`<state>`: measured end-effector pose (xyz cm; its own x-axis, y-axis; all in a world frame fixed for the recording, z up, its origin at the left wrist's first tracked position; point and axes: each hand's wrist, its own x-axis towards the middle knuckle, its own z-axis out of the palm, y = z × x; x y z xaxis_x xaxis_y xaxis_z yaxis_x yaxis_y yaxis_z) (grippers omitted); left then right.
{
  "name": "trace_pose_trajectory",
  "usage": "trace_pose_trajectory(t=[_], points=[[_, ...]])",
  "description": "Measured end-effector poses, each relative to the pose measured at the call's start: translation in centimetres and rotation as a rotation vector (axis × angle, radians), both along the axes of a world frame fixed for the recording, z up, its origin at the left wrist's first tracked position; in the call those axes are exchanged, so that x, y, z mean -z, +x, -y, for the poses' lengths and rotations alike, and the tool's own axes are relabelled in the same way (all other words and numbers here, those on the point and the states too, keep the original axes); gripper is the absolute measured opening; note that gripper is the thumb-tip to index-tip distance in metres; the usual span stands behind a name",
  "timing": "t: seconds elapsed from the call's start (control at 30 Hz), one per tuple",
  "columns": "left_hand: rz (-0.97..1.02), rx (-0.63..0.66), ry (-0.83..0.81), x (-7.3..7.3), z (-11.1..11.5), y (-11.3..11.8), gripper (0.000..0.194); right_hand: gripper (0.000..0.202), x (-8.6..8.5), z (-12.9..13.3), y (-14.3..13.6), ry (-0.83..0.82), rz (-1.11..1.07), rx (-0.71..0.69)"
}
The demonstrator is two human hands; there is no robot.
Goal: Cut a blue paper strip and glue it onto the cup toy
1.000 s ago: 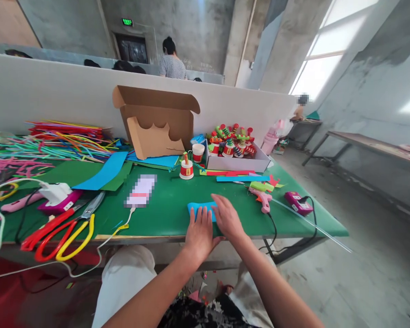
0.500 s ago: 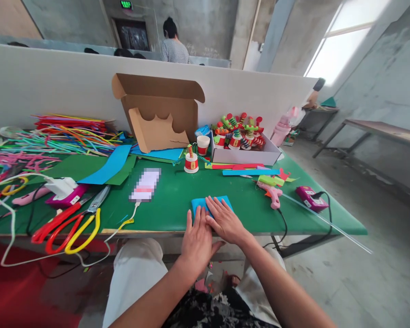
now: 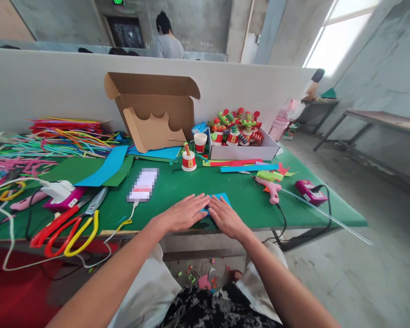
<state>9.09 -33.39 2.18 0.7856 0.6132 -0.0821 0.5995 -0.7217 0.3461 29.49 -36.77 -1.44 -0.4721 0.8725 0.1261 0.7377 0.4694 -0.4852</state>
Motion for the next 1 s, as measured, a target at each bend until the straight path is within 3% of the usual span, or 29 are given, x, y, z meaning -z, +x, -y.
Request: trace_pose_trajectory(t=[0.33, 0.53, 0.6, 0.7, 0.8, 0.9, 1.0], points=[[-0.053, 0.199, 0.070, 0.8, -0.4, -3.4, 0.057, 0.048, -1.0, 0.4, 0.0, -0.013, 0.085, -0.045], [-0.050, 0.216, 0.161, 1.6, 1.8, -5.6, 0.073, 0.045, -1.4, 0.4, -0.3, -0.025, 0.152, -0.061], [-0.027, 0.221, 0.158, 1.4, 2.3, -7.0, 0.070, 0.043, -1.2, 0.5, -0.4, 0.000, 0.166, -0.056], [-0.019, 0.160, 0.105, 0.1, 2.3, -8.0, 0.058, 0.041, -1.0, 0.7, -0.6, 0.047, 0.189, -0.048], [0.071, -0.091, 0.109, -1.6, 2.1, -5.5, 0.058, 0.040, -0.8, 0.8, -0.7, 0.075, 0.186, -0.060], [0.175, -0.262, 0.093, -2.0, 2.1, 0.8, 0.063, 0.039, -0.2, 0.5, -0.4, 0.075, 0.140, -0.084], [0.195, -0.336, 0.015, -1.1, 1.4, 7.4, 0.068, 0.043, 0.6, -0.3, 0.3, 0.043, -0.020, -0.097]])
